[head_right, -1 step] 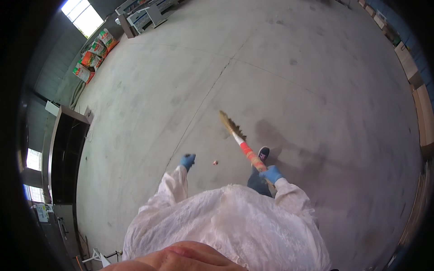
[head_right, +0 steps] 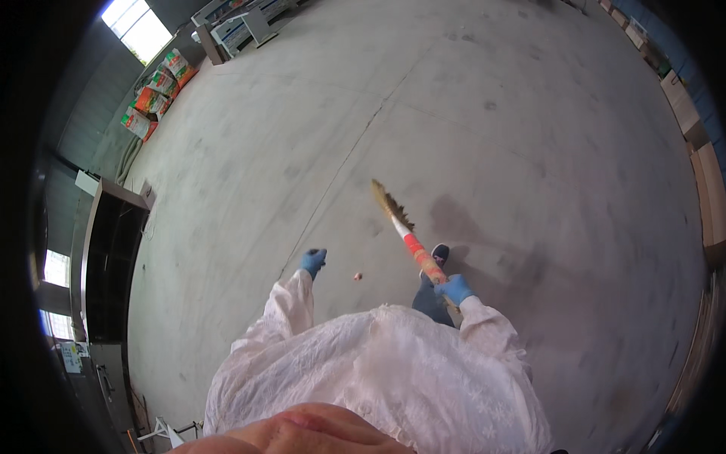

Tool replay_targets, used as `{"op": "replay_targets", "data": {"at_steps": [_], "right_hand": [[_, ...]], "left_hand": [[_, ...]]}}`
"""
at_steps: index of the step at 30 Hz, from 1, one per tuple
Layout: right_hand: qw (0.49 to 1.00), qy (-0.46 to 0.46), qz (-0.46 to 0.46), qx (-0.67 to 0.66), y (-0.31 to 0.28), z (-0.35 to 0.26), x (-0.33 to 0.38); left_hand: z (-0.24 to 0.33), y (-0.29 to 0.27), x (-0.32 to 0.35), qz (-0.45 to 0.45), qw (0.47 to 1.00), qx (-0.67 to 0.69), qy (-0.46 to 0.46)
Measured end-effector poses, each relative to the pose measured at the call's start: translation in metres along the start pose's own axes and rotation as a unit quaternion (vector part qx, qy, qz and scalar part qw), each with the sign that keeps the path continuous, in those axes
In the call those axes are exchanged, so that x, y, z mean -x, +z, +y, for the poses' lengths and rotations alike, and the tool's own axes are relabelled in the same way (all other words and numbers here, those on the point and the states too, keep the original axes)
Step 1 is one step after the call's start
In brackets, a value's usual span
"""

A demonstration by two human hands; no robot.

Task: The person picks up a small metal piece and places it on a stack of wrapped panels. They then walk to a table, pick up a bottle, and place it into a large bag. After walking across the workshop, they retrieve a broom and dustpan, sweep the floor, and finally lift and move a large white panel.

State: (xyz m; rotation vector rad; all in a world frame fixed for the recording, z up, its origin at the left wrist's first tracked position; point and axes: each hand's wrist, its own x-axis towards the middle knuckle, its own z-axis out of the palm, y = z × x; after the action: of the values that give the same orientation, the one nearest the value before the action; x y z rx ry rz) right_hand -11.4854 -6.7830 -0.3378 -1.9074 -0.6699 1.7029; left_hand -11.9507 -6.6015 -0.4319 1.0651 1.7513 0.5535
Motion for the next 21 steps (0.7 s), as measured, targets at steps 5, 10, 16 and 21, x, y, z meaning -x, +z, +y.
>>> {"op": "replay_targets", "data": {"at_steps": [5, 10, 16, 21], "right_hand": [[0.987, 0.034, 0.02, -0.156, -0.15, -0.119, -0.158], [0.963, 0.052, 0.083, -0.251, -0.271, -0.225, -0.289], [0.923, 0.089, 0.175, -0.332, -0.427, -0.286, -0.463], [0.904, 0.135, 0.216, -0.342, -0.529, -0.35, -0.558]], "left_hand": [[0.16, 0.122, -0.147, -0.011, 0.999, -0.004, -0.031], [0.214, 0.205, -0.202, -0.138, 0.967, 0.025, -0.211], [0.275, 0.261, -0.345, -0.178, 0.928, -0.131, -0.301], [0.439, 0.328, -0.541, -0.274, 0.931, -0.202, -0.13]]}}
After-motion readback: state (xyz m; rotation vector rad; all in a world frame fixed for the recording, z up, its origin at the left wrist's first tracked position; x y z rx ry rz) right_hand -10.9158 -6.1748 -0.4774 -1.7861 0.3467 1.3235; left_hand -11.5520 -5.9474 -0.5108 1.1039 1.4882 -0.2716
